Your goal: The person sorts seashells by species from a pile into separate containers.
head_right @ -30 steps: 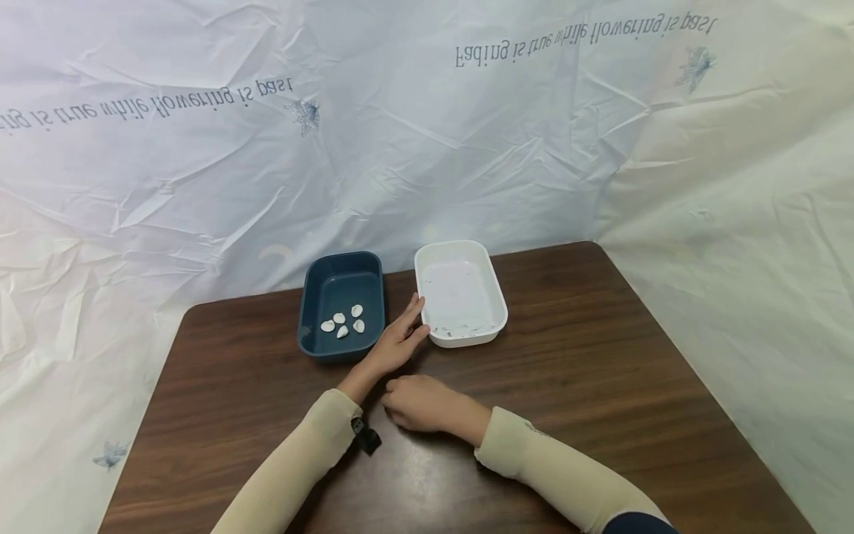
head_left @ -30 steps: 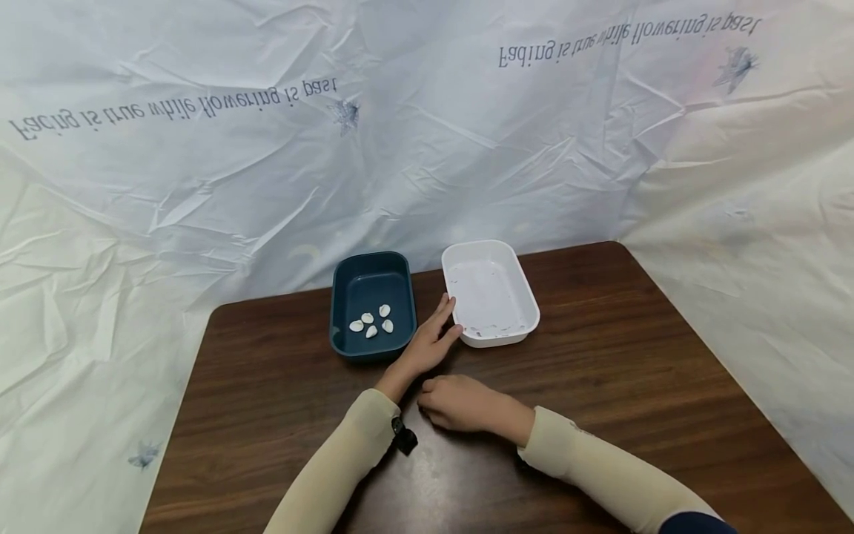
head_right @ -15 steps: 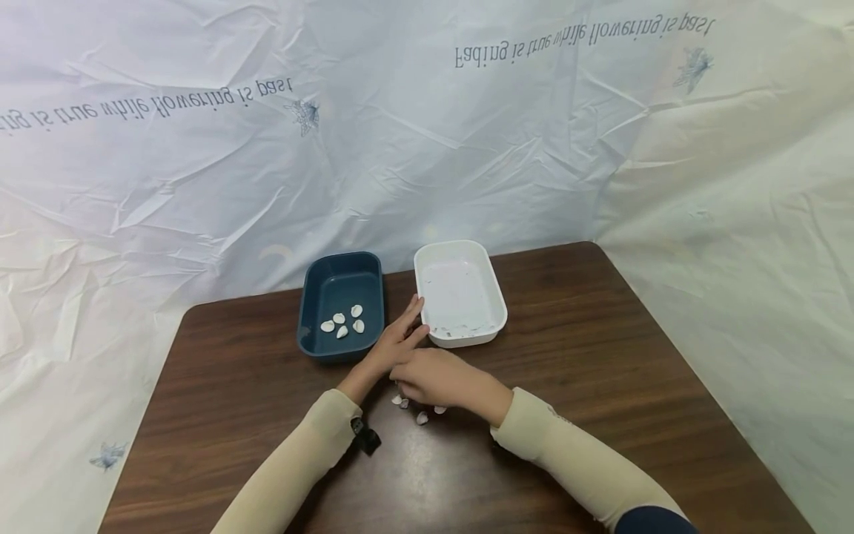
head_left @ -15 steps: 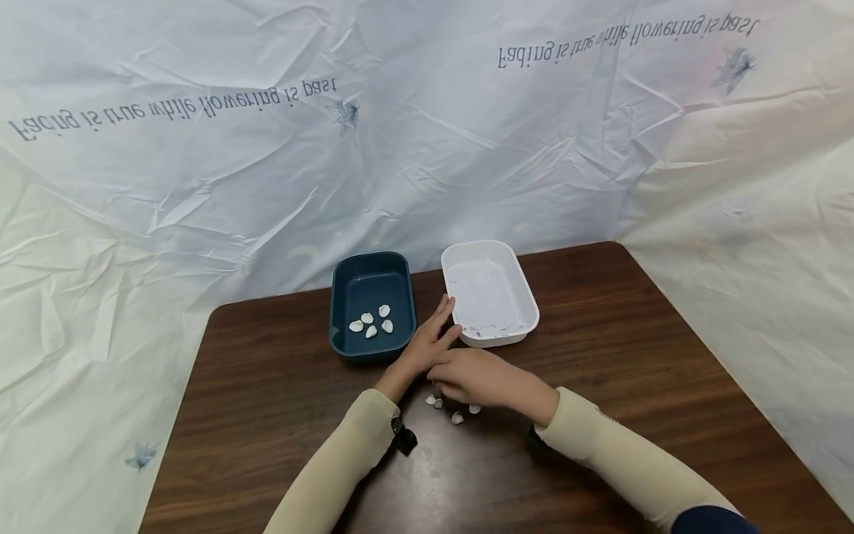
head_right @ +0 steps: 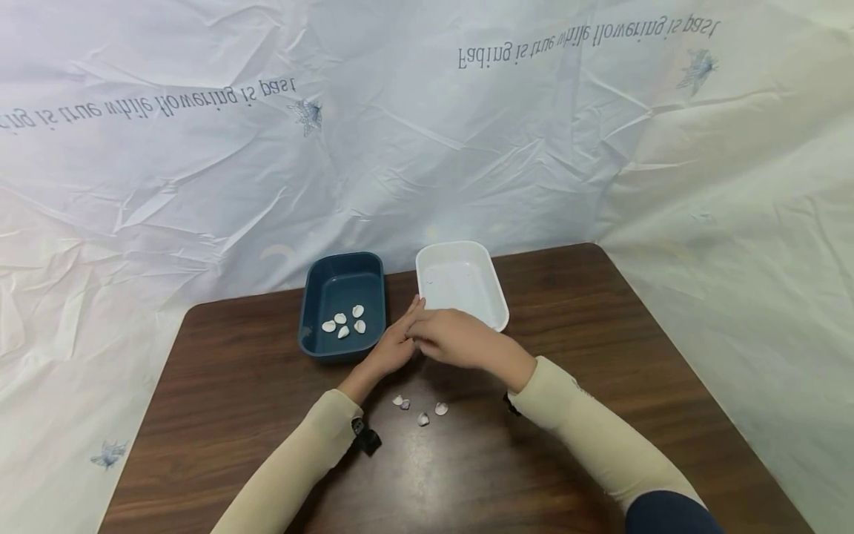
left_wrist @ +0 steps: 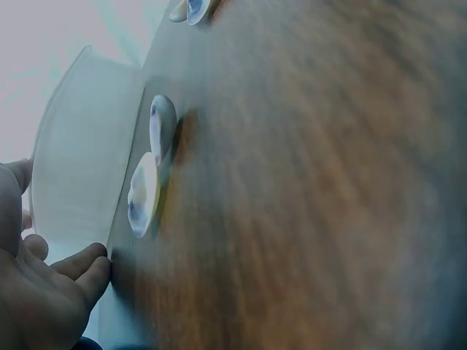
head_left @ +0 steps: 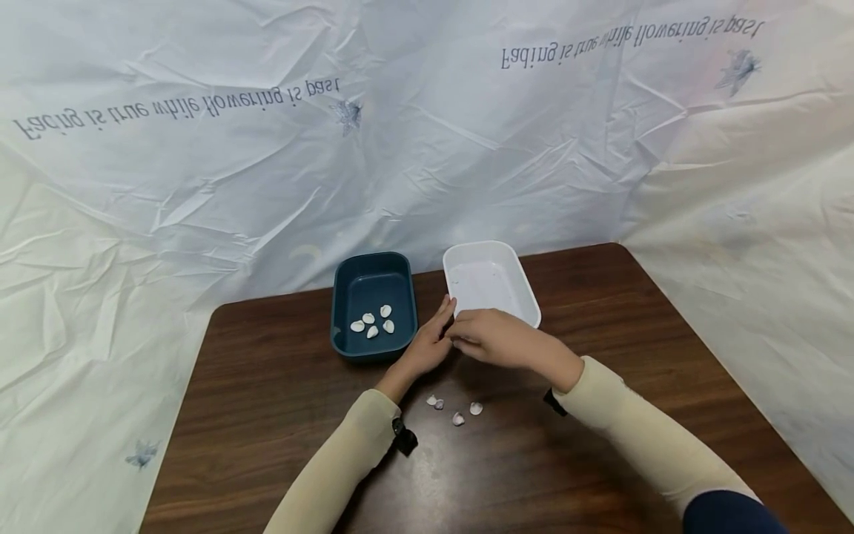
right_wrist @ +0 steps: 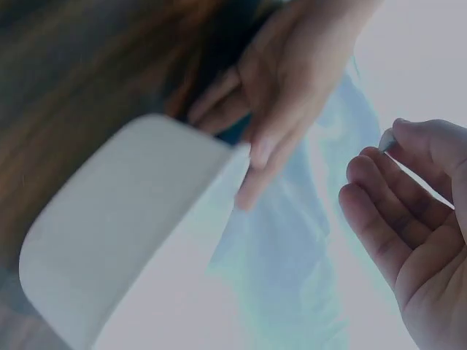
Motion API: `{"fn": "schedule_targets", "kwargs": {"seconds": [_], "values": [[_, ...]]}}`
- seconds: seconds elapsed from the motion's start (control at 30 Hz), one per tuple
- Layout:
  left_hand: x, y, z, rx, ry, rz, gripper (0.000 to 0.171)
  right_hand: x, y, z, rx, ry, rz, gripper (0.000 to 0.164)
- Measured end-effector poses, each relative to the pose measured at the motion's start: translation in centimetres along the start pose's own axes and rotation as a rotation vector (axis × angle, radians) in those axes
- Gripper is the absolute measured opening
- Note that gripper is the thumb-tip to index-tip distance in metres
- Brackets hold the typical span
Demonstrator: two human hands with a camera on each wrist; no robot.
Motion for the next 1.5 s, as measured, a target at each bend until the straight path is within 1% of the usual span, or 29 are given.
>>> {"fn": "schedule_targets", "kwargs": {"seconds": [0.1,0.27,0.63,0.87,1.03,1.17,1.5], "values": [[0.0,0.0,0.0,0.002,0.005,0.006,0.066,1.0,1.4,0.3,-0.026,0.026,0.019,0.020],[-0.2,-0.1,-0.1,0.016,0.001,0.013,0.070,1.7,3.9,0.5,-0.082,0.047,0.033,0.019],[-0.3,0.0,-0.2,0.036,0.008,0.008,0.068,0.3,9.6,0.5,-0.261,0.015,0.038,0.022],[-0.4,0.1,-0.1,0.021,0.009,0.011,0.066,-0.9,12.4,0.4,-0.322,0.013,0.055,0.022],[-0.3,0.1,0.0,0.010,0.019,0.019,0.064,-1.7,13.9,0.6,-0.354,0.007,0.058,0.022],[-0.2,0.1,0.0,0.009,0.023,0.015,0.064,-2.1,14.6,0.9,-0.361,0.001,0.045,0.020],[0.0,0.1,-0.1,0.004,0.033,-0.011,0.065,-3.4,14.7,2.0,-0.401,-0.050,0.027,0.019]]}}
Point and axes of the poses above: each hand's wrist, its own z-axis towards the middle knuckle, its own x-axis out of the back of the hand, y = z × x, the point moved 5 cm from there along z, towards the middle knuckle, and after that the axes turned 5 degrees about -x, right-handed, at the moved point
